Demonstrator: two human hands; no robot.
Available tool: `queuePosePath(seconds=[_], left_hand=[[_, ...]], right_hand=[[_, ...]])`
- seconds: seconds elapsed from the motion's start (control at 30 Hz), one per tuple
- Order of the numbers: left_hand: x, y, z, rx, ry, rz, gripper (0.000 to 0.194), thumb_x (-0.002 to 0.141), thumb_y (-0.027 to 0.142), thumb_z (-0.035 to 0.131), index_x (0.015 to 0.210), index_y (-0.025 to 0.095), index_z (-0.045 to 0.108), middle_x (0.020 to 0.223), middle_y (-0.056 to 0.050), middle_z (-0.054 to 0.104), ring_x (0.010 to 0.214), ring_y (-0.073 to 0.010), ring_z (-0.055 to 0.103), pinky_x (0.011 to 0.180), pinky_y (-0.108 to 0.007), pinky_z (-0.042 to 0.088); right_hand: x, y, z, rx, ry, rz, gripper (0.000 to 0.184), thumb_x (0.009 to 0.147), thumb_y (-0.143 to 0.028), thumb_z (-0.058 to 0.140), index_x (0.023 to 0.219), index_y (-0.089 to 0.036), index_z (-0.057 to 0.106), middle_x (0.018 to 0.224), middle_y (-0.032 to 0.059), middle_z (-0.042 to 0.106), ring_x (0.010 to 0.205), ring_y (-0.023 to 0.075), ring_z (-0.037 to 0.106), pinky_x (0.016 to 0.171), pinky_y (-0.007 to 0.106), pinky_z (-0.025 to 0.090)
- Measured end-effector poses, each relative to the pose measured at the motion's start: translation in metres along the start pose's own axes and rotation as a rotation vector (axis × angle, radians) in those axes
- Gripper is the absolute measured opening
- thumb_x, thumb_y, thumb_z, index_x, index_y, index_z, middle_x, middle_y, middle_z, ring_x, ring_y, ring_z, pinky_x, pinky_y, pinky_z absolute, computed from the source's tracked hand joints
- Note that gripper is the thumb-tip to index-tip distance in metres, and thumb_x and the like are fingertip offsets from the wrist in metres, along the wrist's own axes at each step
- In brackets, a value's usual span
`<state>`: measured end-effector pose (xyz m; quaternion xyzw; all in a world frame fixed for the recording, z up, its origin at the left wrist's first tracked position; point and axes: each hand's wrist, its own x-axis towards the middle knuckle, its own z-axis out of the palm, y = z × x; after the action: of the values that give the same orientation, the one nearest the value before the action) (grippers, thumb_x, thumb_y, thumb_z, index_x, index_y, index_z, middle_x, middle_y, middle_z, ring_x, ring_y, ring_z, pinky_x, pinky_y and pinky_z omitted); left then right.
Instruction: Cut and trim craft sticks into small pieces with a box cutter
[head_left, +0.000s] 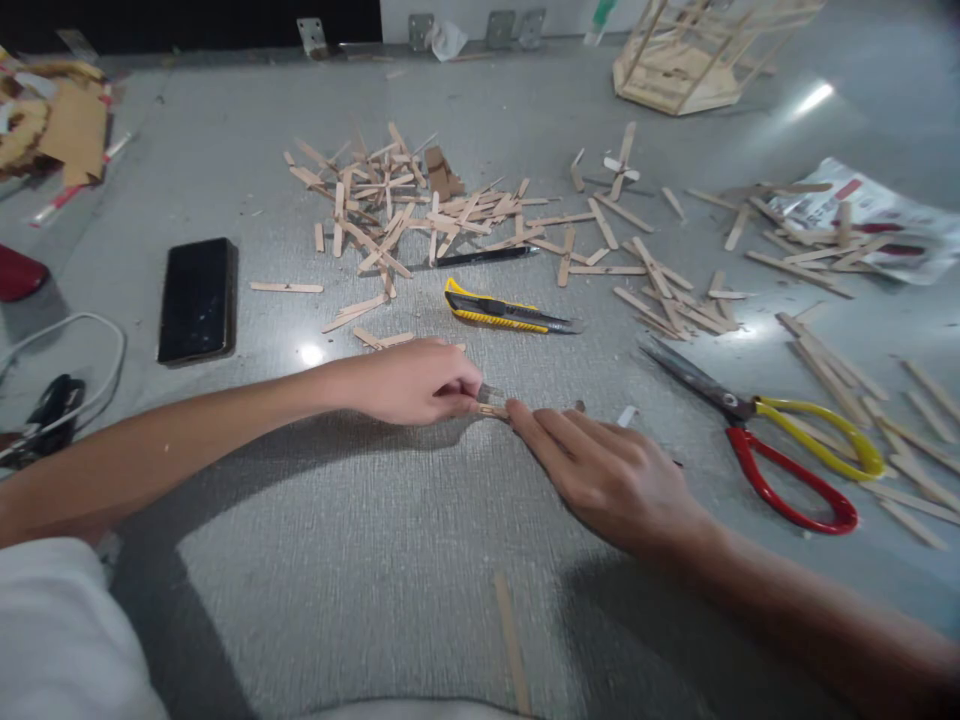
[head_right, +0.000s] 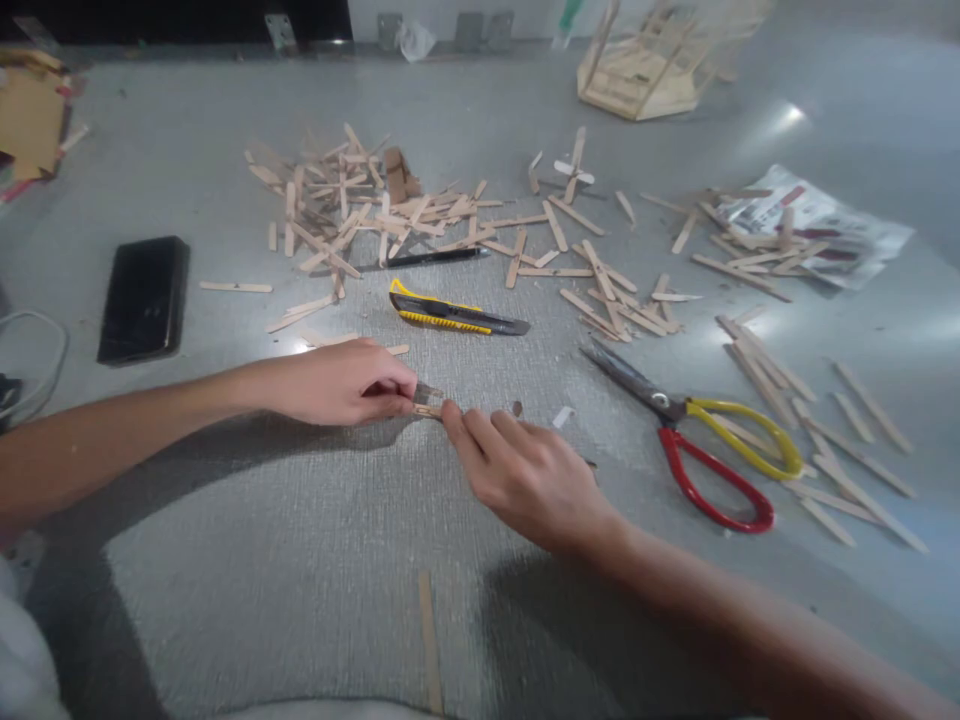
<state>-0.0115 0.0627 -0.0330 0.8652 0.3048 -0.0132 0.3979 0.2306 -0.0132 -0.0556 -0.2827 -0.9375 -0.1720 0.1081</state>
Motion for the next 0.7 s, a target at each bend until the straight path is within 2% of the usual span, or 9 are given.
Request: queuePosePath(seconds=[0.1,0.27,0.5,0.7], left_hand=[[0.000,0.000,0.002,0.014,0.014,0.017,0.030,0.099,0.027,0.054,0.070,0.018,0.056,0.057,0.004,0.048,0.053,-0.0107,0.042,0.060,-0.028,0.028],[0.000,0.002,0.004,0.046,0.026,0.013,0.029,0.097,0.019,0.052,0.068,0.018,0.052,0.058,0.004,0.047,0.055,-0.0115,0.041,0.063,-0.029,0.029],[0.001,0.001,0.006,0.060,0.058,0.029,0.032,0.096,0.016,0.052,0.065,0.018,0.045,0.056,0.006,0.041,0.053,-0.0108,0.034,0.063,-0.030,0.026],[0.000,-0.001,0.008,0.048,0.068,0.047,0.032,0.096,0.016,0.050,0.064,0.019,0.046,0.056,0.005,0.041,0.054,-0.0114,0.036,0.061,-0.030,0.026]], right_hand=[[0.005,-0.005,-0.004,-0.051,0.007,0.005,0.035,0.095,0.001,0.043,0.114,-0.009,0.071,0.065,0.0026,0.062,0.055,0.0162,0.053,0.044,0.031,0.041],[0.012,-0.011,-0.007,0.051,-0.062,0.093,0.040,0.096,0.000,0.042,0.116,-0.015,0.073,0.066,0.0039,0.065,0.054,0.0154,0.052,0.043,0.030,0.038],[0.013,-0.011,-0.006,-0.204,-0.021,-0.032,0.036,0.095,0.003,0.042,0.102,-0.010,0.075,0.064,0.0030,0.063,0.053,0.0144,0.053,0.043,0.030,0.040],[0.011,-0.008,-0.003,-0.089,-0.102,0.034,0.039,0.095,0.003,0.038,0.107,-0.011,0.072,0.068,0.0035,0.062,0.055,0.0159,0.054,0.045,0.032,0.036]])
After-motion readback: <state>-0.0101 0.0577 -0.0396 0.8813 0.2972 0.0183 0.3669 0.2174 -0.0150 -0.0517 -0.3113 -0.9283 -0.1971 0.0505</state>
